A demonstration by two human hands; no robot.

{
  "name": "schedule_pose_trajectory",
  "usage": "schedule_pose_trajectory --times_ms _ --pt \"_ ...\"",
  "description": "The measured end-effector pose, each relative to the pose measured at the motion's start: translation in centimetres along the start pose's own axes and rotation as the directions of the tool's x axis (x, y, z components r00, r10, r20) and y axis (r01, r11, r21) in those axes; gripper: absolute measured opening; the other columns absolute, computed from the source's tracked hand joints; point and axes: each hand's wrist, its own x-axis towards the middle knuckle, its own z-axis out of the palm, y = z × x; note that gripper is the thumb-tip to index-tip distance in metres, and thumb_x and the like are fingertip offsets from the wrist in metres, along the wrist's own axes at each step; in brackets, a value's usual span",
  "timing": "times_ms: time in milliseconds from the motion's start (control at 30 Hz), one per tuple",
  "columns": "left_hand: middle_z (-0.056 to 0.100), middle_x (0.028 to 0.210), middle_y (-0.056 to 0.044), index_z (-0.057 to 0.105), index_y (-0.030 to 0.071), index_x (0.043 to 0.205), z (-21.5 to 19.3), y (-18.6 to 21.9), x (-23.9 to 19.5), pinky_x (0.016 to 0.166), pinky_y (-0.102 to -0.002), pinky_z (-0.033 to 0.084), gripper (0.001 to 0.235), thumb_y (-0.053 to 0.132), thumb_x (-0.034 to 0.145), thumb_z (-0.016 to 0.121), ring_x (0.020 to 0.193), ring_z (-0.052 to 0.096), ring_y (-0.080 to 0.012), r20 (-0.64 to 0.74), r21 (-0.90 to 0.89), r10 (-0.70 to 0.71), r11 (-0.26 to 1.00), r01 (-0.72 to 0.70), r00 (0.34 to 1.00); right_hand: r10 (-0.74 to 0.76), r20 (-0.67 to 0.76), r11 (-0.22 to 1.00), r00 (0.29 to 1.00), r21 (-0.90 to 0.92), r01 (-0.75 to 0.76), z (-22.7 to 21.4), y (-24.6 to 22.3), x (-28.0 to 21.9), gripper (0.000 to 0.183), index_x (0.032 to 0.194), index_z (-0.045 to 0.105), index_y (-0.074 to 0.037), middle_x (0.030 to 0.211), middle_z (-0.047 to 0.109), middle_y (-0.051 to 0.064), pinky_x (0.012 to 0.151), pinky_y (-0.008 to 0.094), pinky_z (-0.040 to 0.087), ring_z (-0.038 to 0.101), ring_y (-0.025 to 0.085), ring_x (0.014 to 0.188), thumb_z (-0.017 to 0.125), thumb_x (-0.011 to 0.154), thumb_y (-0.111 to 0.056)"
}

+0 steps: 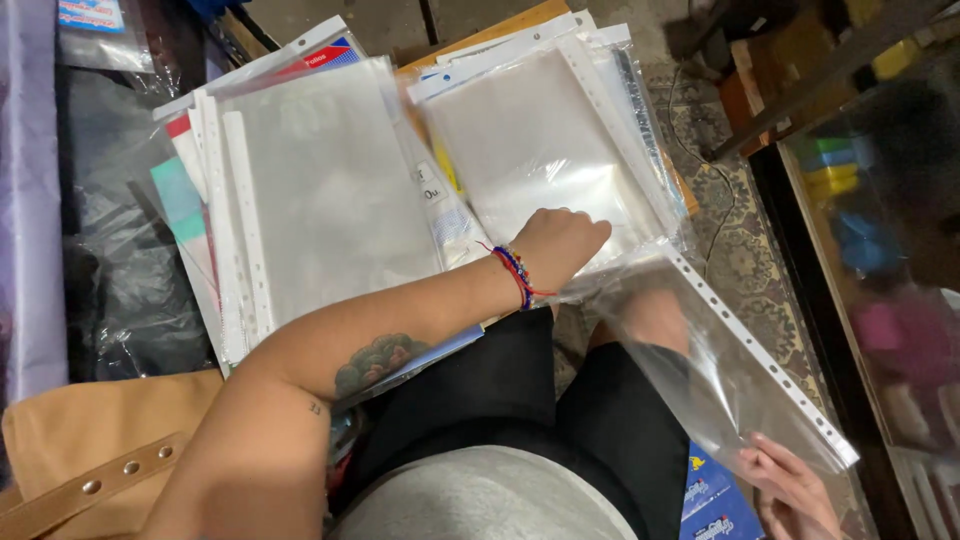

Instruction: The person sits on the floor and organizes clear plastic sleeves by picking them up from a pile, separating them, and placing them into a neat stack. They handle the sleeves by hand, smoothing them out as they arrange them.

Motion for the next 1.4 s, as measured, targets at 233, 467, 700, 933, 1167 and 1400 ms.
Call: schedule_pose_trajectory --times_ms 233,467,700,933,1167,1400 --pt "0.043 0.125 -0.012 0.052 0.005 0.113 -0.5 0.3 -3.6 0.051 -0.042 0.05 0.049 -0.015 0.07 0.062 0.086 0.057 -0.0315 -0.046 0.244 0.093 0.967 -0.079 0.995 -0.052 0.071 0.983 0.996 0.178 0.038 2.1 -1.1 3.2 0.047 0.143 0.057 0.009 0.116 0.069 0.027 0.067 0.025 0.044 0.061 0.022 0.081 0.053 0.097 0.005" --pt "0.028 0.16 -0.028 0.027 0.001 0.158 -2.4 -0.5 -5.1 0.074 -0.053 0.058 0.102 -0.018 0.066 0.067 0.105 0.063 -0.0434 0.125 0.04 0.07 0.996 -0.076 0.99 -0.121 -0.089 0.968 0.989 0.21 0.138 6.3 -3.1 1.2 0.047 0.147 0.051 0.008 0.125 0.063 0.025 0.109 0.024 0.044 0.06 0.024 0.12 0.048 0.101 0.003" --pt "0.024 0.164 -0.023 0.034 -0.003 0.152 -2.5 -0.9 -5.4 0.078 -0.052 0.057 0.091 -0.024 0.068 0.061 0.107 0.06 -0.04 0.15 -0.033 0.187 0.982 -0.184 0.971 -0.314 -0.265 0.938 0.912 0.061 0.341 12.0 -4.7 -3.0 0.041 0.143 0.054 0.01 0.121 0.064 0.026 0.111 0.033 0.051 0.064 0.031 0.11 0.052 0.102 0.005" --pt "0.056 0.13 -0.026 0.063 -0.004 0.103 -0.4 0.5 -6.5 0.058 -0.029 0.05 0.04 -0.01 0.063 0.065 0.091 0.06 -0.0274 -0.167 0.515 0.196 0.853 -0.084 0.966 -0.393 -0.317 0.897 0.863 0.073 0.436 12.8 -3.1 -2.8 0.036 0.139 0.058 0.012 0.116 0.066 0.031 0.098 0.029 0.058 0.069 0.034 0.099 0.057 0.105 0.001" --pt "0.065 0.131 -0.029 0.067 -0.009 0.127 1.0 1.6 -6.5 0.062 -0.026 0.049 0.062 -0.011 0.066 0.066 0.094 0.063 -0.0241 -0.172 0.566 0.205 0.821 -0.074 0.964 -0.386 -0.346 0.89 0.856 0.106 0.444 16.6 -3.6 -2.9 0.035 0.138 0.057 0.012 0.117 0.064 0.034 0.098 0.034 0.059 0.069 0.037 0.105 0.055 0.104 0.003" --pt "0.053 0.149 -0.027 0.072 0.002 0.119 3.2 1.2 -5.2 0.05 -0.028 0.051 0.058 -0.007 0.061 0.07 0.091 0.064 -0.0249 -0.1 0.447 0.191 0.886 -0.128 0.976 -0.327 -0.247 0.895 0.912 0.228 0.382 22.2 -5.8 -1.2 0.042 0.143 0.049 0.01 0.126 0.062 0.036 0.104 0.037 0.055 0.067 0.035 0.109 0.052 0.103 -0.003"
